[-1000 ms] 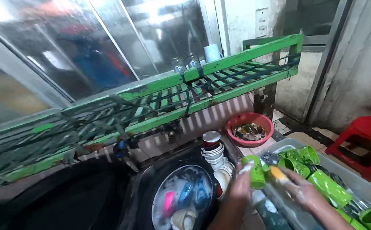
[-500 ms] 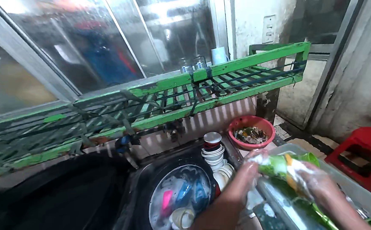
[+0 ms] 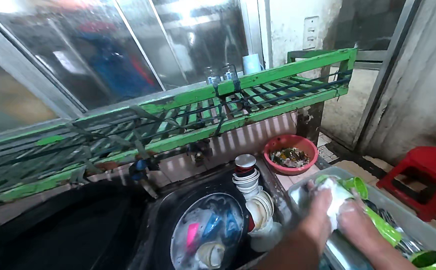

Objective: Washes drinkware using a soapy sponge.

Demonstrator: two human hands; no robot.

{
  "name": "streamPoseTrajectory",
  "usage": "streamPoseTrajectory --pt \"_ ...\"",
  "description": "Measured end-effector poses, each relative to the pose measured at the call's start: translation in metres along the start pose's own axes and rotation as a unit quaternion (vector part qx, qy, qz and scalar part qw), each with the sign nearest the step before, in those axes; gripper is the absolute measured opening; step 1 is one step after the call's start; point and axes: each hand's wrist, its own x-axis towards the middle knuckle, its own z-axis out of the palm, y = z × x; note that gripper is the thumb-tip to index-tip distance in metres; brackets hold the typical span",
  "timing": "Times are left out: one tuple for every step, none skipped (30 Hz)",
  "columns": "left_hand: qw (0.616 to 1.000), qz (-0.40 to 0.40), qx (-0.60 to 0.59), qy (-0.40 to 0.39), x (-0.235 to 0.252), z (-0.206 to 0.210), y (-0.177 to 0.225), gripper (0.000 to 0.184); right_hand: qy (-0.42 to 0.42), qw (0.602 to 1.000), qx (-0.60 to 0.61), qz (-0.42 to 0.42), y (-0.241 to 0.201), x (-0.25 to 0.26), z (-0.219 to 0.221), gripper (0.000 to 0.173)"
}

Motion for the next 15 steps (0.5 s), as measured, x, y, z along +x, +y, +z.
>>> streamPoseTrajectory --pt "1.000 0.000 0.009 0.019 -0.001 0.004 0.000 0.053 0.005 0.999 -0.022 -0.027 0.009 0.002 0.006 0.039" --pt "0.999 0.001 0.003 0.035 0.000 0.006 -0.001 0.056 0.001 1.000 0.024 -0.004 0.012 0.004 0.007 0.041" --pt "0.999 0.004 -0.015 0.034 0.000 0.006 -0.003 0.055 -0.005 0.987 0.140 0.075 0.008 0.006 0.002 0.042" --pt "0.999 0.003 -0.046 0.016 0.001 0.004 -0.004 0.053 0.010 0.938 0.296 0.182 -0.003 0.007 -0.010 0.039" --pt "0.996 -0.005 -0.089 -0.002 0.001 0.001 -0.005 0.050 0.048 0.864 0.424 0.268 -0.019 0.008 -0.023 0.028" --pt "0.990 -0.019 -0.138 -0.007 0.003 0.000 -0.004 0.046 0.069 0.808 0.490 0.319 -0.033 0.011 -0.033 0.019" --pt "0.985 -0.024 -0.169 -0.013 0.004 -0.002 -0.001 0.044 0.064 0.805 0.490 0.328 -0.041 0.013 -0.039 0.018" --pt "0.985 -0.024 -0.172 -0.021 0.004 -0.004 0.003 0.042 0.039 0.857 0.420 0.297 -0.042 0.013 -0.037 0.021" --pt "0.989 -0.011 -0.148 -0.026 0.002 -0.006 0.006 0.041 0.010 0.925 0.299 0.234 -0.036 0.012 -0.031 0.026" --pt "0.995 0.009 -0.099 -0.030 -0.001 -0.006 0.008 0.043 0.002 0.980 0.145 0.135 -0.027 0.009 -0.020 0.032" --pt "0.998 0.022 -0.046 -0.021 -0.005 -0.005 0.007 0.049 0.035 0.999 0.009 0.027 -0.011 0.007 -0.004 0.035" --pt "0.999 0.025 -0.019 0.004 -0.007 -0.001 0.006 0.056 0.071 0.993 -0.076 -0.050 0.004 0.005 0.008 0.036" --pt "0.999 0.020 -0.018 0.034 -0.008 0.005 0.005 0.060 0.080 0.989 -0.103 -0.076 0.012 0.005 0.013 0.038" --pt "0.999 0.009 -0.024 0.046 -0.010 0.008 0.003 0.062 0.065 0.992 -0.087 -0.059 0.012 0.005 0.013 0.040" --pt "0.999 -0.005 -0.034 0.038 -0.011 0.008 0.002 0.063 0.014 1.000 -0.027 0.000 0.007 0.006 0.007 0.044"
